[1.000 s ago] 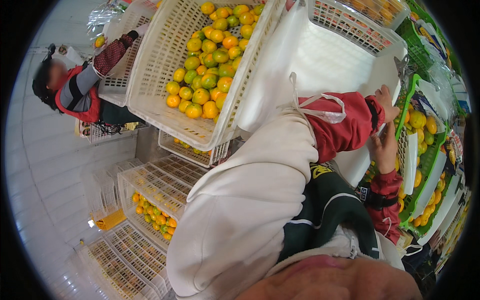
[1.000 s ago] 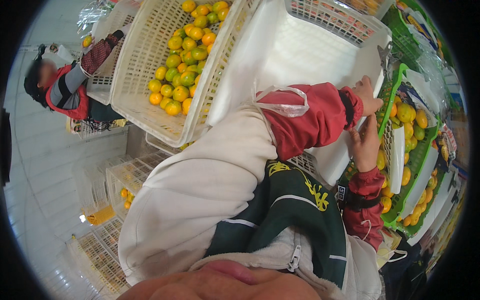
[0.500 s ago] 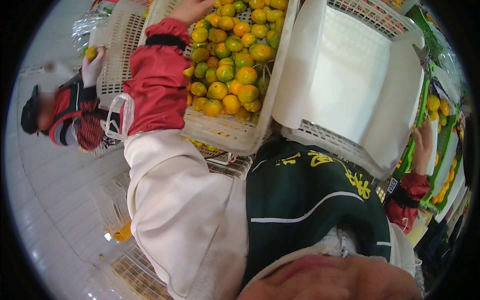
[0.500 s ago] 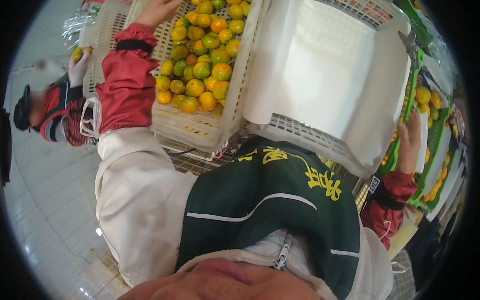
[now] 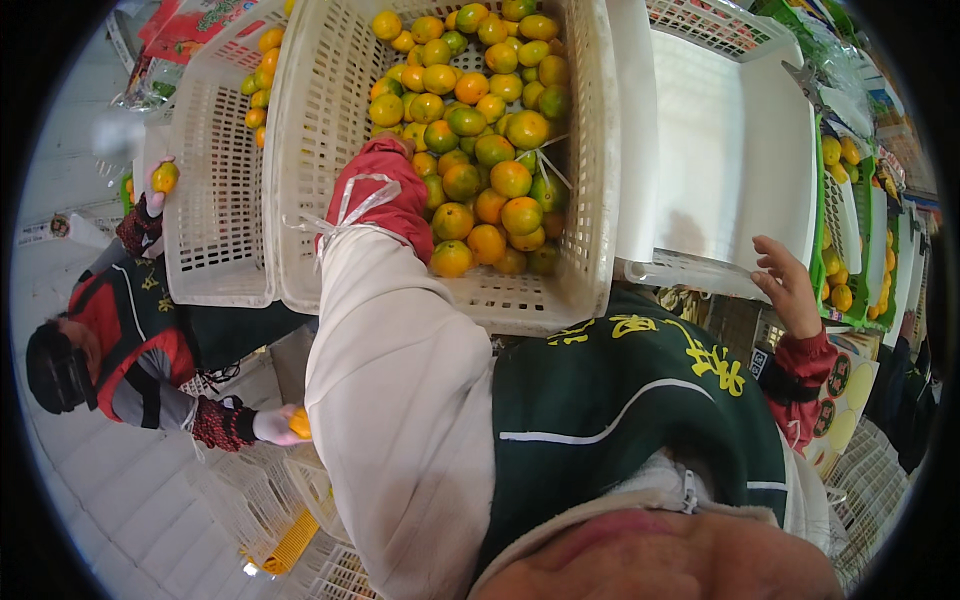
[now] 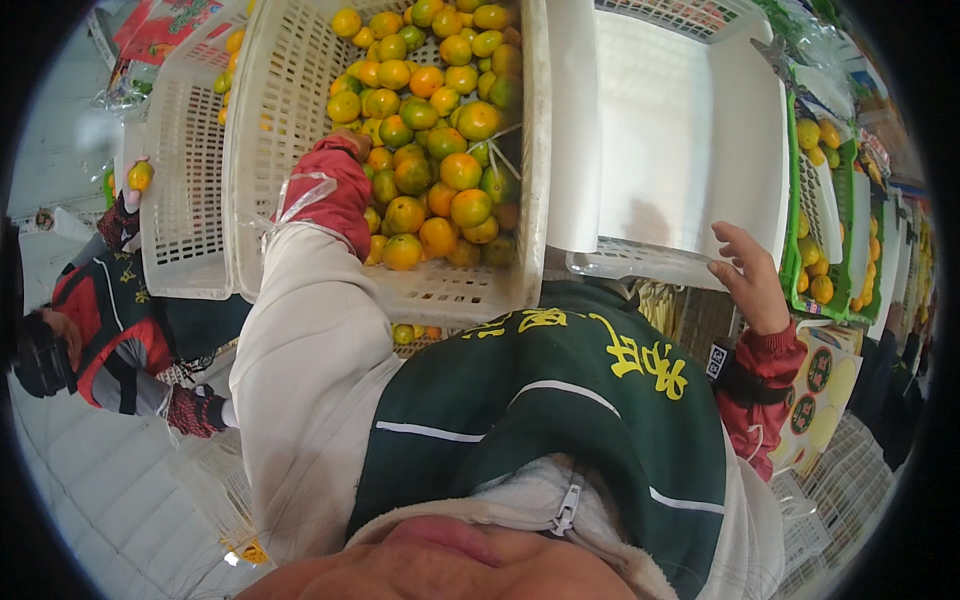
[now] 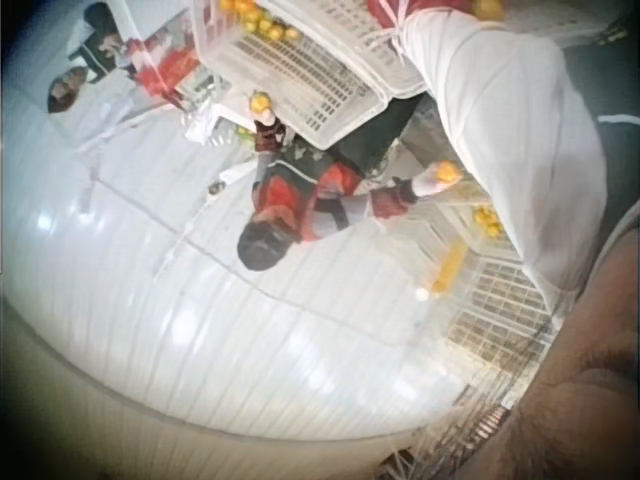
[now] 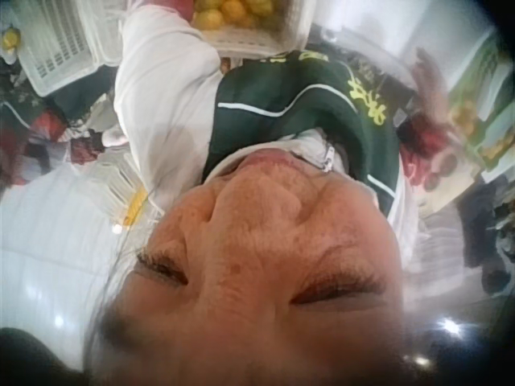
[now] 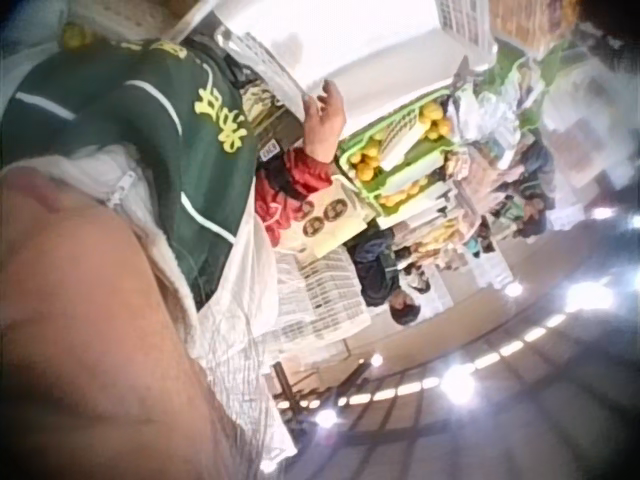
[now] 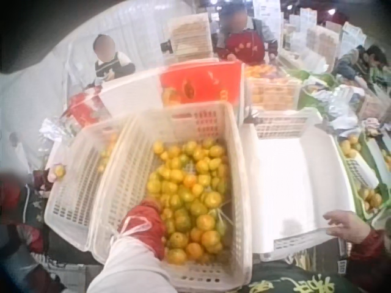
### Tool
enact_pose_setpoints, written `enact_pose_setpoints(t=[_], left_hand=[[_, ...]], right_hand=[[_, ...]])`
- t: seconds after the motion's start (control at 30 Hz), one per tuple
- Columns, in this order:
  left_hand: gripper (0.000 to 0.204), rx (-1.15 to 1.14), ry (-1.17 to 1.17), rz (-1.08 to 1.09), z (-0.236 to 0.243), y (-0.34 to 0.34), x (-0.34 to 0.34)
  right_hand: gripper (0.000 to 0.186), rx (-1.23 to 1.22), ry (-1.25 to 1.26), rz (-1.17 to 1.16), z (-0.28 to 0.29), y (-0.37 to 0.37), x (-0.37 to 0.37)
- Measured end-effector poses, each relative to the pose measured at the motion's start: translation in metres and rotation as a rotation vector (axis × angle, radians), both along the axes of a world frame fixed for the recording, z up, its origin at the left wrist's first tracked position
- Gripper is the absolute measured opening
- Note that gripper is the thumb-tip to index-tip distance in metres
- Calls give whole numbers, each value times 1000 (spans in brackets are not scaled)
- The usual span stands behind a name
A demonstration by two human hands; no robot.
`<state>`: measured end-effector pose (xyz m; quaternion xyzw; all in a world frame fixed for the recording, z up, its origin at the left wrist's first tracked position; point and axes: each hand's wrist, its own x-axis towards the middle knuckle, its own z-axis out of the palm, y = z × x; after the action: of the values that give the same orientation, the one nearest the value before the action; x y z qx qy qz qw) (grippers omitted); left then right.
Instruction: The person applies small round stickers to individual oranges in a white tray, then places a larger branded sticker on a clear plastic lid and seals the tray. They then line an empty white crate with a foam sheet and begin placing oranges into the crate one by one.
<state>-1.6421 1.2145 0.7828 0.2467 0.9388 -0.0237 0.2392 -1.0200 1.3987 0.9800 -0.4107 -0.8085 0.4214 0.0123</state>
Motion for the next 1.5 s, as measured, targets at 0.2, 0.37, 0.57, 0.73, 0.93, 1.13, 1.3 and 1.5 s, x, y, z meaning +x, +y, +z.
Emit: enact_pose_setpoints(t=[0.2,0.37,0.57,0.73,0.93,1.13,1.3,1.5], left_hand=[[73,295,-57,-327,69,12,2],[77,950,-300,-400,179,13,70],[90,1298,-385,-455,252,18,194],[82,1436,-550,-324,254,35,254],[54,1429,-1493,122,244,53,278],[59,1513,-1588,151,228,71,294],[58,1465,-1180,65,231,78,309],[66,1236,-746,-133,217,75,317]], right_hand=[[49,54,23,4,14,19,-6],[47,30,156,92,14,50,-37],[43,-40,435,452,16,65,-94],[44,-746,647,383,22,57,-142],[51,-538,768,409,21,52,-170],[53,-509,824,477,27,61,-180],[51,-725,835,501,25,41,-187],[52,-654,726,364,17,35,-188]])
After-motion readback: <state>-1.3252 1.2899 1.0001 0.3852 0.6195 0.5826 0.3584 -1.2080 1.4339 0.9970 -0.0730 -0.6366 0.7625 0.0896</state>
